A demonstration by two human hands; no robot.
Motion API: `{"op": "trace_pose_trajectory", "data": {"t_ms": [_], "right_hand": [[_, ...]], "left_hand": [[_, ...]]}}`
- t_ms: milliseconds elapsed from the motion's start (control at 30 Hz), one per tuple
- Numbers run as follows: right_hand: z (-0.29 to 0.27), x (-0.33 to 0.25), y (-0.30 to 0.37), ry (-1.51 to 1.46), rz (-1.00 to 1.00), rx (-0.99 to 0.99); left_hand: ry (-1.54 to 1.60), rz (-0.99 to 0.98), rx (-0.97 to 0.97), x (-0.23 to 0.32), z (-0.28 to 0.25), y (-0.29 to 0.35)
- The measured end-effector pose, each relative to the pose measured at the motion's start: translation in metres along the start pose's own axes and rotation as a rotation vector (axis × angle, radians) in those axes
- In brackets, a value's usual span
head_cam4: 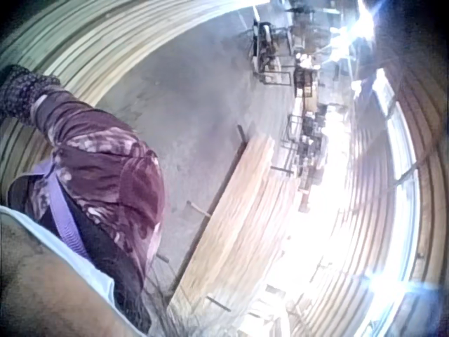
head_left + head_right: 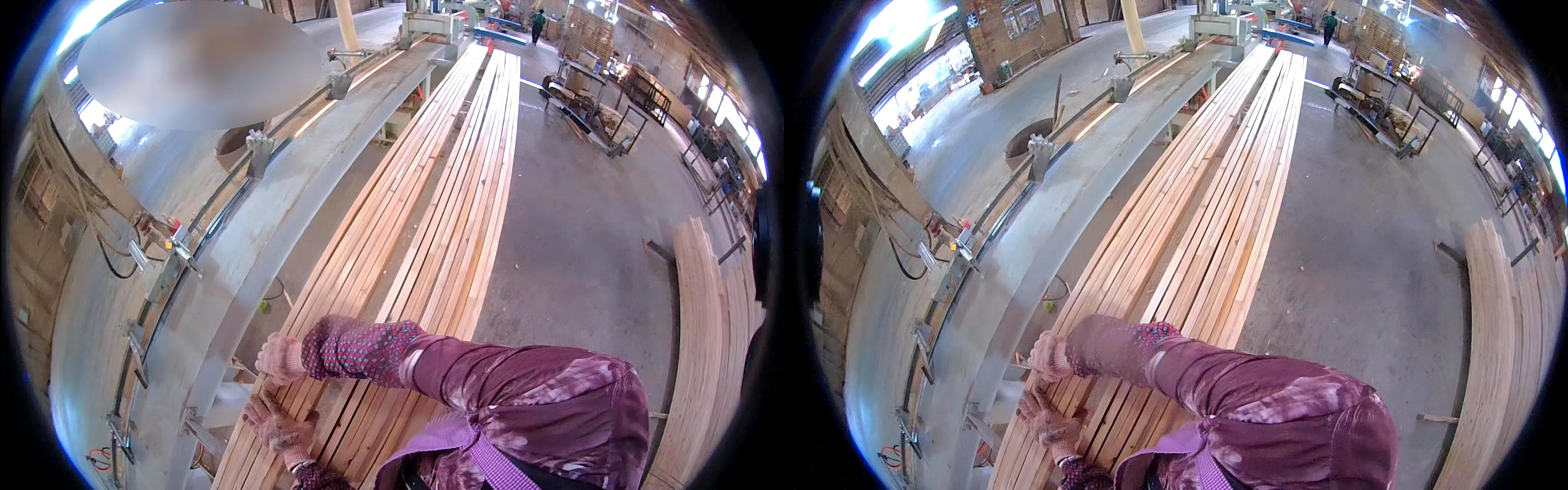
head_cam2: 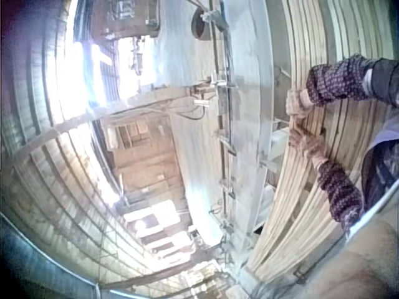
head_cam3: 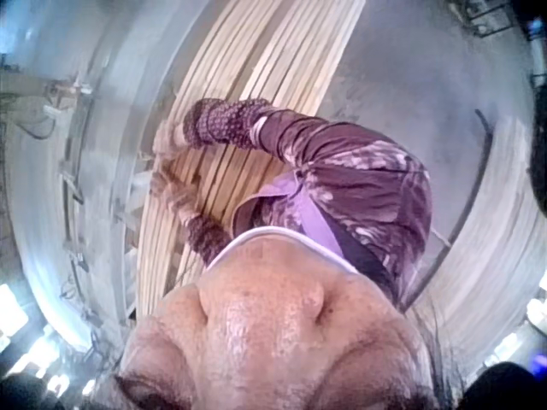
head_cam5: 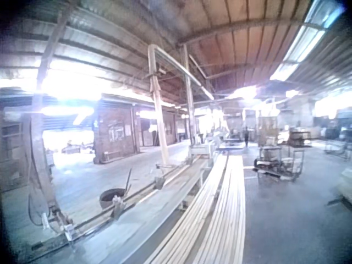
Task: The person picks up long, thin wooden planks from a pile and places them onto a metal rack. They handle the planks one by one, aligning them with the existing stack on the rack. The person occasionally adjusts the position of the planks to ensure they are straight.
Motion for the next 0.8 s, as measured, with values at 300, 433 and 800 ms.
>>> {"op": "trace_pose_trajectory", "data": {"t_ms": [300, 433, 800], "right_hand": [[-0.007, -0.001, 0.004, -0.007, -0.032, 0.210], [-0.006, -0.001, -0.001, -0.021, -0.024, 0.185], [-0.012, -0.003, 0.012, -0.032, -0.056, 0.157]], "left_hand": [[-0.005, 0.025, 0.048, 0.001, -0.004, 0.005], [0.000, 0.046, 0.080, 0.001, -0.006, 0.005], [0.070, 0.113, 0.257, -0.016, 0.026, 0.003]]}}
Point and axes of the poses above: each hand's wrist, its own y-axis away from the middle knuckle, its own z-axis out of the palm, x = y × z, the point moved 7 cm from there along -y, towards the middle knuckle, and after that the axes turned 6 degrees about z, right-handed, at the moved point
